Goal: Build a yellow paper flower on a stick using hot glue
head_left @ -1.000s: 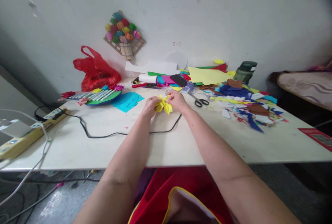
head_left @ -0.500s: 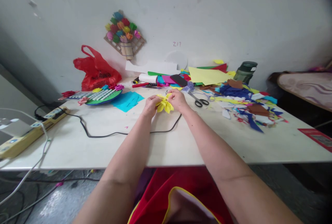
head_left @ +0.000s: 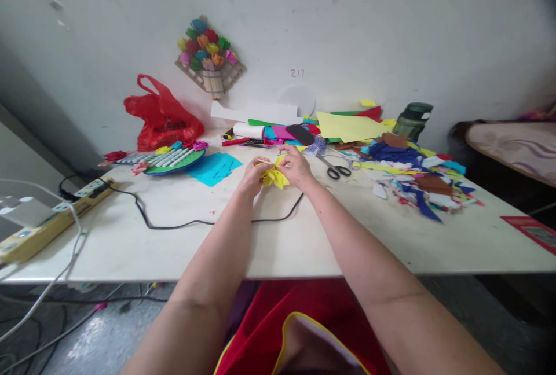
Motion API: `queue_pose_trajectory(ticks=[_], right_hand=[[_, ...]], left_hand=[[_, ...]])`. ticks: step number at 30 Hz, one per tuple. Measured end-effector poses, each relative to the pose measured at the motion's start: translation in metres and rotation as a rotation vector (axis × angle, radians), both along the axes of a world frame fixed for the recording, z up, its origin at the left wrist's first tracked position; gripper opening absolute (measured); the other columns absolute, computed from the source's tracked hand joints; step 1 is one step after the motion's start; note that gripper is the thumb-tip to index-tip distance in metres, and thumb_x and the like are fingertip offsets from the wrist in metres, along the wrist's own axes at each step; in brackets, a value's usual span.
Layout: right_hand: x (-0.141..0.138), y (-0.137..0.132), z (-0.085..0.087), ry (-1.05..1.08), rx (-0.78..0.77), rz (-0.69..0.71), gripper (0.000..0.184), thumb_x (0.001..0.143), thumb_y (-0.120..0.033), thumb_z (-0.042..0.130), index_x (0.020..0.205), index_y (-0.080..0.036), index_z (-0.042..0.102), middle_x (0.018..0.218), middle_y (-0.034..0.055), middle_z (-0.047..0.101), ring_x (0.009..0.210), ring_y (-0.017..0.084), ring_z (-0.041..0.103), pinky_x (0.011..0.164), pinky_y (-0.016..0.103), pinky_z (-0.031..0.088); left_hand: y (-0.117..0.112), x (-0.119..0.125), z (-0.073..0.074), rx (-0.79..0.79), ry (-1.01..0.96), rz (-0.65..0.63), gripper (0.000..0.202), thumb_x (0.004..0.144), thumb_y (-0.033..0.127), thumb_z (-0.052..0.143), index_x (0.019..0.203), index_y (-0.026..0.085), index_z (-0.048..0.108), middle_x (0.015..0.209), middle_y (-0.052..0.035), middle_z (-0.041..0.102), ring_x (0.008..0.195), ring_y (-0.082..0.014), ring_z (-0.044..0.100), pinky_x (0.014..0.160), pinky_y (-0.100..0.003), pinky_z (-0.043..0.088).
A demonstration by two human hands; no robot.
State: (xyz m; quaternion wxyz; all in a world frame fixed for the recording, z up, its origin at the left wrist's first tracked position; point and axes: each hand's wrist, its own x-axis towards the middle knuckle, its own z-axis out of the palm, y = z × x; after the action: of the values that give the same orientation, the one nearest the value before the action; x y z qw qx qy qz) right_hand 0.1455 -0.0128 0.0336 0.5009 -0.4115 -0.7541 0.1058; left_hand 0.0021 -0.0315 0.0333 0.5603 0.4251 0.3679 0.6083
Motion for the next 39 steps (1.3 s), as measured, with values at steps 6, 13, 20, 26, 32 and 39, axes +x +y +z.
queue_pose_trajectory(ticks=[6, 13, 20, 26, 32, 39], right_hand=[[0.005, 0.008, -0.004, 0.023, -0.010, 0.050, 0.016, 0.066, -0.015, 0.066, 0.054, -0.021, 0.057, 0.115, 0.0058, 0.060, 0.110, 0.024, 0.057, 0.086, 0.040, 0.050], [0.006, 0.004, -0.002, -0.011, -0.006, 0.074, 0.012, 0.068, -0.016, 0.065, 0.059, -0.021, 0.059, 0.117, 0.0061, 0.060, 0.111, 0.024, 0.057, 0.082, 0.037, 0.051], [0.010, -0.005, 0.005, -0.135, -0.036, 0.005, 0.004, 0.073, -0.021, 0.067, 0.070, -0.022, 0.068, 0.116, 0.0032, 0.061, 0.082, 0.015, 0.062, 0.068, 0.029, 0.050], [0.012, -0.004, 0.005, -0.173, -0.045, -0.031, 0.003, 0.074, -0.023, 0.069, 0.073, -0.023, 0.071, 0.123, 0.0025, 0.059, 0.085, 0.016, 0.063, 0.074, 0.031, 0.051], [0.010, -0.005, 0.003, -0.168, 0.031, -0.038, 0.008, 0.072, -0.018, 0.068, 0.065, -0.023, 0.068, 0.130, 0.0016, 0.057, 0.100, 0.019, 0.058, 0.086, 0.036, 0.051], [0.010, -0.011, 0.008, -0.234, 0.129, -0.026, 0.015, 0.076, -0.019, 0.063, 0.062, -0.023, 0.066, 0.130, -0.0001, 0.057, 0.098, 0.020, 0.056, 0.081, 0.035, 0.052]], left_hand=[[-0.002, -0.002, 0.000, 0.046, 0.011, -0.106, 0.030, 0.045, 0.019, 0.074, 0.071, 0.017, 0.059, 0.060, 0.0034, 0.059, 0.051, -0.0103, 0.055, 0.050, -0.022, 0.039], [0.000, -0.004, 0.001, 0.040, 0.017, -0.147, 0.028, 0.045, 0.018, 0.075, 0.070, 0.014, 0.065, 0.062, -0.0003, 0.063, 0.056, -0.0126, 0.059, 0.056, -0.025, 0.043], [0.000, -0.006, 0.001, 0.016, 0.023, -0.120, 0.025, 0.045, 0.018, 0.075, 0.068, 0.012, 0.067, 0.063, -0.0022, 0.064, 0.058, -0.0138, 0.059, 0.056, -0.025, 0.040], [0.001, -0.006, 0.001, -0.009, 0.033, -0.098, 0.025, 0.043, 0.017, 0.075, 0.065, 0.014, 0.064, 0.061, -0.0010, 0.062, 0.054, -0.0132, 0.058, 0.054, -0.025, 0.041], [0.000, -0.004, 0.004, -0.051, 0.067, -0.116, 0.026, 0.044, 0.017, 0.076, 0.066, 0.014, 0.063, 0.057, -0.0010, 0.061, 0.051, -0.0129, 0.057, 0.051, -0.024, 0.040], [0.001, -0.005, 0.003, -0.066, 0.068, -0.113, 0.025, 0.044, 0.018, 0.077, 0.065, 0.014, 0.063, 0.057, -0.0015, 0.063, 0.053, -0.0132, 0.058, 0.053, -0.025, 0.041]])
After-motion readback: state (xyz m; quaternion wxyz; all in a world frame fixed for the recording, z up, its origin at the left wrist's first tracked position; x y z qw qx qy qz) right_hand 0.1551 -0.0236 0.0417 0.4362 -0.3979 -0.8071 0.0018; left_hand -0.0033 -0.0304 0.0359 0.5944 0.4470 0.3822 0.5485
